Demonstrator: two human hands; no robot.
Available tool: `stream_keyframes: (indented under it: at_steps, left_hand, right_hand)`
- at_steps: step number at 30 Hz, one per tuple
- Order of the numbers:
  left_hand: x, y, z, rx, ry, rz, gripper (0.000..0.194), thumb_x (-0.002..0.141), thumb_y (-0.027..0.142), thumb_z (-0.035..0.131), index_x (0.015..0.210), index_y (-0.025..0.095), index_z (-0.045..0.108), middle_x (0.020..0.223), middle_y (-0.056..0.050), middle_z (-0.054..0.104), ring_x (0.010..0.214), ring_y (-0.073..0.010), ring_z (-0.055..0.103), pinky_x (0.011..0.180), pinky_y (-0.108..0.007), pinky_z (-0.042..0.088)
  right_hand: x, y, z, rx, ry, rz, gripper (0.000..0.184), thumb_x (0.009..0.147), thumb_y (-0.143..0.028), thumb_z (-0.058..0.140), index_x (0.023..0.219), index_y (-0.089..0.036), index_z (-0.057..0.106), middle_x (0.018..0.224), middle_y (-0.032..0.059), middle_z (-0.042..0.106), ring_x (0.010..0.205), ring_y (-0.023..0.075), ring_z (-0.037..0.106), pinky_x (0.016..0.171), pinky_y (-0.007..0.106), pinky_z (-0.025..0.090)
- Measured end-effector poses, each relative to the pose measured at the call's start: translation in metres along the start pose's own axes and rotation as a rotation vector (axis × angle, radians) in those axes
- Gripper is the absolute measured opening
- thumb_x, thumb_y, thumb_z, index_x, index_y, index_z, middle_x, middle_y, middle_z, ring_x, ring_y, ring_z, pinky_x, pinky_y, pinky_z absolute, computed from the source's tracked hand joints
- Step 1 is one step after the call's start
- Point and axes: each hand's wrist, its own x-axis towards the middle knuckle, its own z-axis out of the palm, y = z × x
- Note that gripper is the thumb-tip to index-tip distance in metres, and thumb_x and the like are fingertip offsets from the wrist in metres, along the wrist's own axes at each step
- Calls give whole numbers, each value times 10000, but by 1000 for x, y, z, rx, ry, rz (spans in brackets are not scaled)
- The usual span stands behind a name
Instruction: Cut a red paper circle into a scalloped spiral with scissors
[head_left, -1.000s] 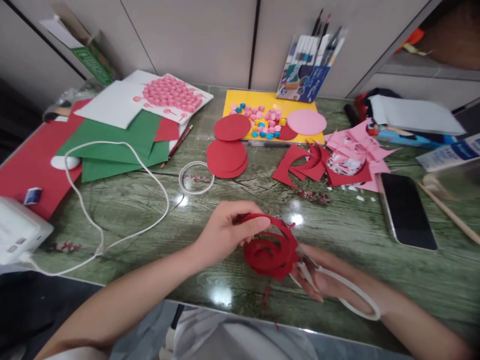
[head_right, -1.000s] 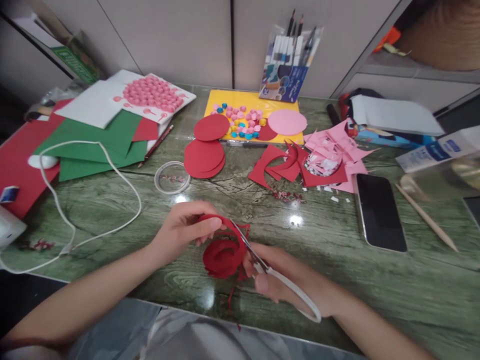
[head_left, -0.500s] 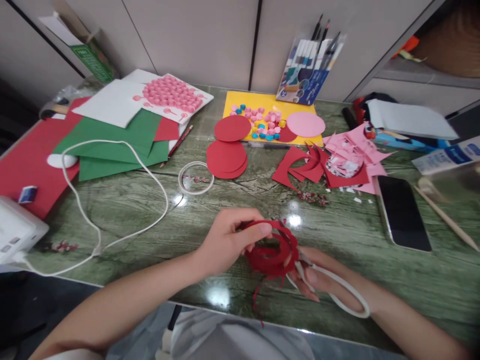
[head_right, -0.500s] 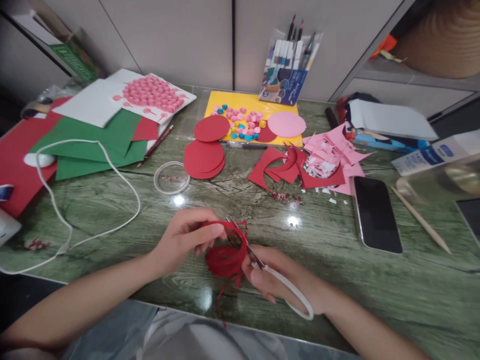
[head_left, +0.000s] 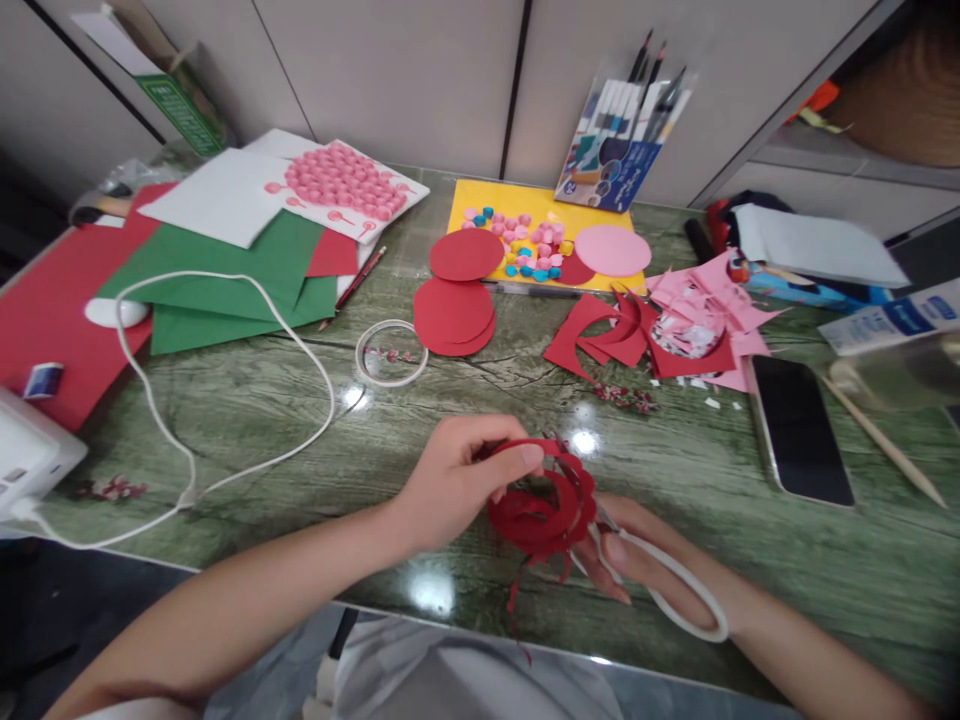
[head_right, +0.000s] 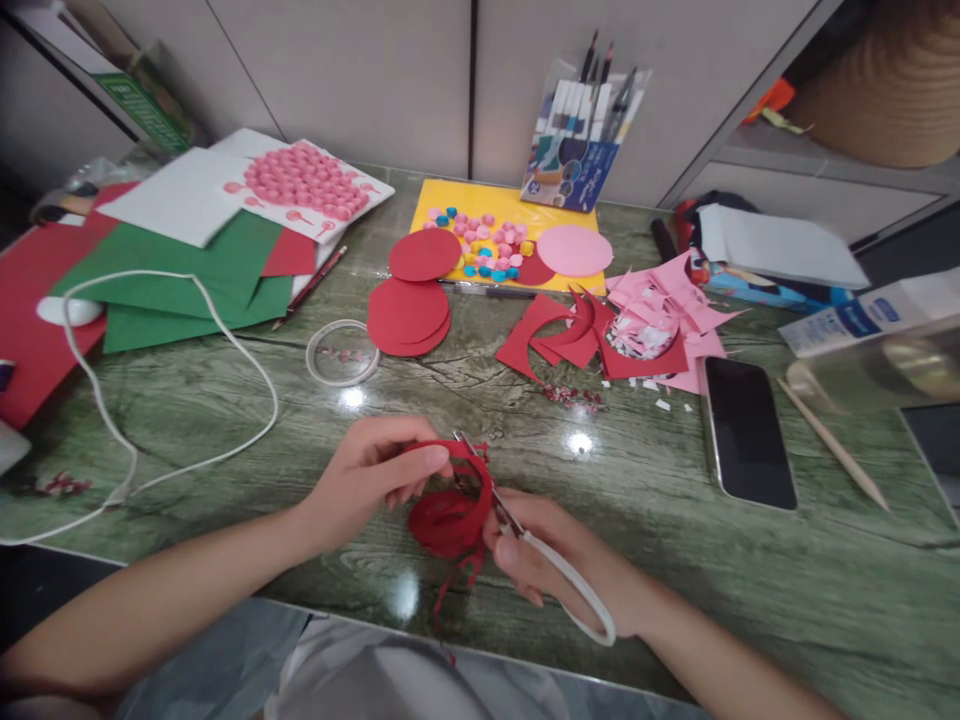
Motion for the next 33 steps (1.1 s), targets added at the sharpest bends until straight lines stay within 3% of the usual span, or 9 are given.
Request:
stream_keyframes:
  at_steps: [8, 33]
  left_hand:
    - [-1, 2, 1, 14, 8, 12, 312, 844, 387, 640, 655, 139, 616, 487, 60, 458, 443, -61, 371, 443, -207, 280]
    - [4, 12, -12, 133, 39, 62, 293, 848, 369, 633, 658, 147, 656, 490, 60, 448, 457, -64, 359, 454, -221, 260]
  right_hand:
    - [0, -3, 5, -33, 40, -34, 498, 865, -681, 524, 694, -219, 449, 641, -53, 391, 477, 104, 337, 433, 230, 273]
    - [-4, -13, -1, -184, -6, -37, 493, 950, -620, 447, 682, -207, 424, 648, -58, 385, 505, 98, 337, 469, 227, 276]
